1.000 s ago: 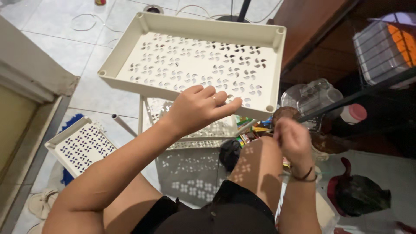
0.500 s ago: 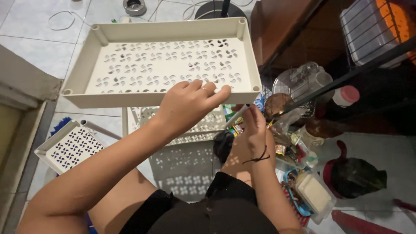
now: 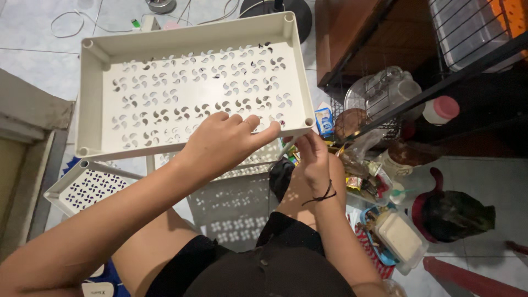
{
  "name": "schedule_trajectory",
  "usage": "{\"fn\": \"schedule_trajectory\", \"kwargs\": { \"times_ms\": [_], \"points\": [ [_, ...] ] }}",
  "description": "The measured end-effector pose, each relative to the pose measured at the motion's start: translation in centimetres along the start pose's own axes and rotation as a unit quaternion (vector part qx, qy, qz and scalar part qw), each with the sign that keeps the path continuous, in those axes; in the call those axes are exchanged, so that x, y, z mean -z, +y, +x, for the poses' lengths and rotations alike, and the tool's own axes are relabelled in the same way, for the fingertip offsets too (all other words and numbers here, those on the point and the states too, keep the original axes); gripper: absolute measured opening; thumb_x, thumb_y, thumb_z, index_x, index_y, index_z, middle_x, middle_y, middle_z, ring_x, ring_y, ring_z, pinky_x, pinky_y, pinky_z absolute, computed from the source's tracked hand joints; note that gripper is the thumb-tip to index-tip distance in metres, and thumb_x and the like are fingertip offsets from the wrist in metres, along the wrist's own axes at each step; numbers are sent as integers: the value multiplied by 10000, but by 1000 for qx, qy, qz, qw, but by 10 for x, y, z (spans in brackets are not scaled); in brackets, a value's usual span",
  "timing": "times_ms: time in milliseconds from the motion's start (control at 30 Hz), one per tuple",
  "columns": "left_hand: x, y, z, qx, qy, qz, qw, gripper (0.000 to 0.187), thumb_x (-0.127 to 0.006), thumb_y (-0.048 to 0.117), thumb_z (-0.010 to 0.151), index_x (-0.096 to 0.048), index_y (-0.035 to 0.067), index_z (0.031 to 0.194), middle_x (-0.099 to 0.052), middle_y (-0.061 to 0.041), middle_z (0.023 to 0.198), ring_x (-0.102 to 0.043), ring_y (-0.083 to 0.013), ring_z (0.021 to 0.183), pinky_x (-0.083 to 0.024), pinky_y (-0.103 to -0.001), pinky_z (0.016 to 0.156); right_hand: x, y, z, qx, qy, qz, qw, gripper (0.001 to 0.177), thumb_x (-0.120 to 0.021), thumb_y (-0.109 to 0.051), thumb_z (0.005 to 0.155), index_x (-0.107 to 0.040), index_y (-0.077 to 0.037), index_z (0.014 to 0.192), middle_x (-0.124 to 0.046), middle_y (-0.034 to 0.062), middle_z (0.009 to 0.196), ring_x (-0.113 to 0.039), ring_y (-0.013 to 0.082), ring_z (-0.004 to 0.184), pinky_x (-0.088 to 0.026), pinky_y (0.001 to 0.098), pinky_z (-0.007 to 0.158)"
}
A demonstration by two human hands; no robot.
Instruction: The person assembles a three-tier plastic shelving unit by inserting white poles into the corners of perforated trays and stacking them. They wipe one tray with a cloth and continue inserting poles to complete the structure.
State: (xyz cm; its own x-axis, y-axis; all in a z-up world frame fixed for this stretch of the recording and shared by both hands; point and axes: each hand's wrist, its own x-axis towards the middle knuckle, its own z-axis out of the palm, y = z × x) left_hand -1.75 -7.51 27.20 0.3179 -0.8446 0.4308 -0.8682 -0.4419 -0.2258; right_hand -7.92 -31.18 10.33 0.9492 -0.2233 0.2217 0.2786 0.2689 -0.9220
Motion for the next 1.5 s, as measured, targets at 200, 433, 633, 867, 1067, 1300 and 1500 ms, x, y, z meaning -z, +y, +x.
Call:
{"fn": "schedule_trajectory", "kwargs": {
  "times_ms": [200, 433, 633, 867, 1067, 1300, 1500],
  "points": [
    [8, -12, 15, -31, -82, -39, 995, 571, -638, 83, 837, -492, 258, 1360, -648, -44, 802, -665, -236, 524, -521, -367, 464, 13, 9, 5, -23, -19, -21, 999, 280, -569, -200, 1076, -651, 20, 1229, -720, 93, 1104, -668, 173, 1052, -513, 340, 980],
    [22, -21, 34, -77, -157, -15, 984, 589, -628, 94, 867, -456, 271, 1402, -621, -68, 734, -659, -239, 467, -502, -355, 386, 17, 5, 11, -35, -51, -27, 998, 295, -598, -245, 1078, -656, 26, 1181, -728, 110, 1107, -676, 193, 1082, -507, 351, 1037],
    [26, -14, 32, -52, -148, -26, 987, 552, -624, 115, 882, -474, 265, 1391, -634, -66, 729, -661, -255, 468, -513, -369, 388, 8, -13, 9, -49, -59, -73, 994, 322, -566, -264, 1078, -654, 19, 1204, -725, 94, 1122, -665, 185, 1106, -482, 358, 1049],
    [19, -11, 26, -29, -159, -48, 986, 520, -621, 114, 899, -481, 268, 1375, -642, -80, 687, -656, -274, 453, -509, -385, 362, -4, -46, 27, 22, -69, 51, 996, 526, -532, -377, 1080, -474, -54, 1492, -530, 95, 1435, -532, 232, 1329, -424, 394, 1162],
    [19, -10, 21, -14, -137, -72, 988, 456, -645, 182, 899, -501, 278, 1321, -643, -74, 667, -655, -296, 463, -496, -403, 372, -24, -90, 51, 242, -117, -226, 936, 431, -496, -434, 1127, -695, -65, 1230, -406, 124, 1650, -368, 272, 1525, -312, 423, 1270],
    [11, -15, 20, -1, -165, -122, 979, 361, -620, 266, 950, -525, 309, 1295, -666, -67, 675, -662, -293, 498, -501, -418, 409, -39, -94, 53, 241, -124, -298, 915, 424, -424, -302, 1046, -563, -51, 734, -556, 163, 1529, -463, 288, 1480, -344, 427, 1267],
    [18, -12, 18, 4, -148, -142, 979, 371, -629, 281, 928, -566, 330, 1290, -674, -72, 713, -666, -291, 497, -500, -415, 409, -42, -101, 44, 223, -125, -332, 908, 383, -409, -260, 1045, -551, -37, 768, -499, 186, 1578, -469, 281, 1440, -357, 406, 1217]
  ]
}}
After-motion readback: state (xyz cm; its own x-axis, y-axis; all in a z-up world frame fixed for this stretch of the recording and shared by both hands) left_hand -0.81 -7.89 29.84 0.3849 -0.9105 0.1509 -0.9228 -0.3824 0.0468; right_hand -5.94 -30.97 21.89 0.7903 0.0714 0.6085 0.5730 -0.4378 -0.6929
